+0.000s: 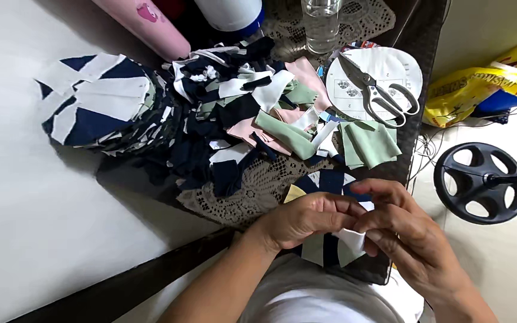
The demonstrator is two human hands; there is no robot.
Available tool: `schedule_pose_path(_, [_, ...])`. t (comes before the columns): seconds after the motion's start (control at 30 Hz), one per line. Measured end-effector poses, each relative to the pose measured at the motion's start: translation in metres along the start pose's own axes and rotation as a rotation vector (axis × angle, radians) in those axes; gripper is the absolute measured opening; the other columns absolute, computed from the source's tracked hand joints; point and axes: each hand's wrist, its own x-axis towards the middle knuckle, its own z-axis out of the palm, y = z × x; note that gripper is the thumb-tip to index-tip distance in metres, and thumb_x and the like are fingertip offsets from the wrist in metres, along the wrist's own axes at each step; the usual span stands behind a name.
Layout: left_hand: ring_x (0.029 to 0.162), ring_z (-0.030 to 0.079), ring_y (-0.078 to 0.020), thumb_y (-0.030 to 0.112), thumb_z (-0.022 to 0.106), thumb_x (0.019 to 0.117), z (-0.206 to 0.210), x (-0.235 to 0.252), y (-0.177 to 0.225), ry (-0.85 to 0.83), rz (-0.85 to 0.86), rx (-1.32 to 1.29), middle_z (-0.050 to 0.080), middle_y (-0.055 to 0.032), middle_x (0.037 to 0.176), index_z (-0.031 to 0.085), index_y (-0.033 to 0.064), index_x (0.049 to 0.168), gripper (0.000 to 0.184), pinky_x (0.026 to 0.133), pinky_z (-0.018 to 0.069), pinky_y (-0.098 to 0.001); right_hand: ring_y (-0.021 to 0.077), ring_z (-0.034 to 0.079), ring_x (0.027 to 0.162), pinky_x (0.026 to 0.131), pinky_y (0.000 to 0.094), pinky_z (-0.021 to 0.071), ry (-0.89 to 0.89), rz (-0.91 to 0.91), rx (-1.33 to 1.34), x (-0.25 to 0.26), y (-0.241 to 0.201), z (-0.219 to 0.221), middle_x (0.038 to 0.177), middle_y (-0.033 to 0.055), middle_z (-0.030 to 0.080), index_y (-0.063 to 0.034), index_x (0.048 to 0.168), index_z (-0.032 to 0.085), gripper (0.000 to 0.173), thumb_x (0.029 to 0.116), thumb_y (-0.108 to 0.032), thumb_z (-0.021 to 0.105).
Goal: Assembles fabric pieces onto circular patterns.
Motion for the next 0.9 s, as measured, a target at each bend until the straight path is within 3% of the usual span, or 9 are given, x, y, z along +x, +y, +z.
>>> schedule_pose_path(0.07, [0.095,0.07,-0.0036,0.016,0.061,0.1011,0.002,0.0,-0.003,-0.057,-0.002,-0.024,0.074,0.0046,0.103,0.071,0.0123,0.113,0.016,0.086,0.0577,-0.0231,0.0057,0.054,0.124,0.106,0.0241,0.046,0.013,-0.01,0.044,-0.003,-0.002,0.001,0.134,0.0042,0.058,-0.0129,0.103,0.069,0.022,0.1076,-0.026,0.053])
schedule_pose_path(0.17, [0.084,0.067,0.0012,0.005,0.064,0.0947,0.013,-0.001,-0.004,0.044,0.005,0.026,0.071,0.009,0.091,0.07,0.015,0.1,0.013,0.078,0.0555,-0.0174,0.0071,0.053,0.127,0.107,0.0241,0.0447,0.062,-0.011,0.054,-0.007,-0.001,0.002,0.132,0.0044,0.06,-0.0123,0.105,0.071,0.02,0.1064,-0.024,0.056])
schedule_pose_path(0.33, [0.083,0.065,0.0016,0.002,0.066,0.093,0.033,-0.007,-0.007,0.37,0.146,0.399,0.069,0.0094,0.088,0.067,0.0081,0.096,0.007,0.077,0.0554,-0.0169,0.0034,0.065,0.102,0.089,0.0217,0.0551,0.225,0.24,0.165,-0.023,0.004,0.007,0.114,-0.0004,0.072,-0.0032,0.113,0.073,0.037,0.1103,-0.025,0.043])
schedule_pose_path(0.43, [0.084,0.066,0.0008,0.004,0.067,0.093,0.033,-0.012,-0.012,0.473,0.181,0.538,0.07,0.0078,0.088,0.068,0.006,0.096,0.004,0.079,0.0563,-0.0176,0.0004,0.067,0.094,0.084,0.0207,0.0559,0.186,0.393,0.3,-0.033,0.003,0.007,0.101,-0.0064,0.074,-0.0069,0.11,0.075,0.047,0.1108,-0.036,0.038])
schedule_pose_path(0.5, [0.083,0.066,0.0008,0.006,0.067,0.0925,0.032,-0.013,-0.016,0.544,0.18,0.632,0.069,0.0071,0.087,0.069,0.0061,0.095,0.003,0.078,0.056,-0.017,-0.0031,0.065,0.087,0.079,0.0176,0.054,0.179,0.429,0.328,-0.036,0.002,0.007,0.094,-0.0114,0.072,-0.0111,0.106,0.075,0.045,0.1089,-0.041,0.042])
schedule_pose_path(0.6, [0.082,0.066,0.0007,0.009,0.068,0.0919,0.033,-0.015,-0.02,0.642,0.173,0.755,0.07,0.0063,0.086,0.07,0.0065,0.095,0.004,0.076,0.0559,-0.0155,-0.0047,0.064,0.078,0.072,0.014,0.053,0.201,0.484,0.337,-0.034,0.001,0.009,0.085,-0.0129,0.069,-0.0114,0.099,0.074,0.021,0.1027,-0.024,0.057])
schedule_pose_path(0.7, [0.079,0.065,0.0024,0.01,0.067,0.0909,0.036,-0.019,-0.022,0.691,0.157,0.819,0.069,0.0076,0.084,0.069,0.0077,0.094,0.004,0.072,0.055,-0.0136,-0.004,0.065,0.075,0.069,0.0138,0.0542,0.201,0.506,0.325,-0.031,0.003,0.014,0.081,-0.0102,0.07,-0.0083,0.095,0.072,0.011,0.098,-0.009,0.062])
schedule_pose_path(0.8, [0.071,0.063,0.0052,0.013,0.066,0.0904,0.039,-0.025,-0.018,0.718,0.053,0.847,0.068,0.0104,0.079,0.069,0.0111,0.093,0.004,0.063,0.0522,-0.0111,-0.0069,0.062,0.07,0.064,0.0105,0.0511,0.154,0.531,0.204,-0.027,0.001,0.015,0.077,-0.0097,0.068,-0.0084,0.093,0.072,0.011,0.0976,-0.012,0.063])
schedule_pose_path(0.9, [0.061,0.059,0.0054,0.016,0.064,0.0909,0.035,-0.022,-0.016,0.784,-0.097,0.985,0.066,0.011,0.071,0.069,0.0129,0.094,0.007,0.056,0.0488,-0.0129,-0.0072,0.057,0.065,0.06,0.0104,0.0471,0.116,0.513,-0.156,-0.022,0.006,0.02,0.076,-0.0079,0.066,-0.0101,0.093,0.073,0.016,0.0978,-0.021,0.062])
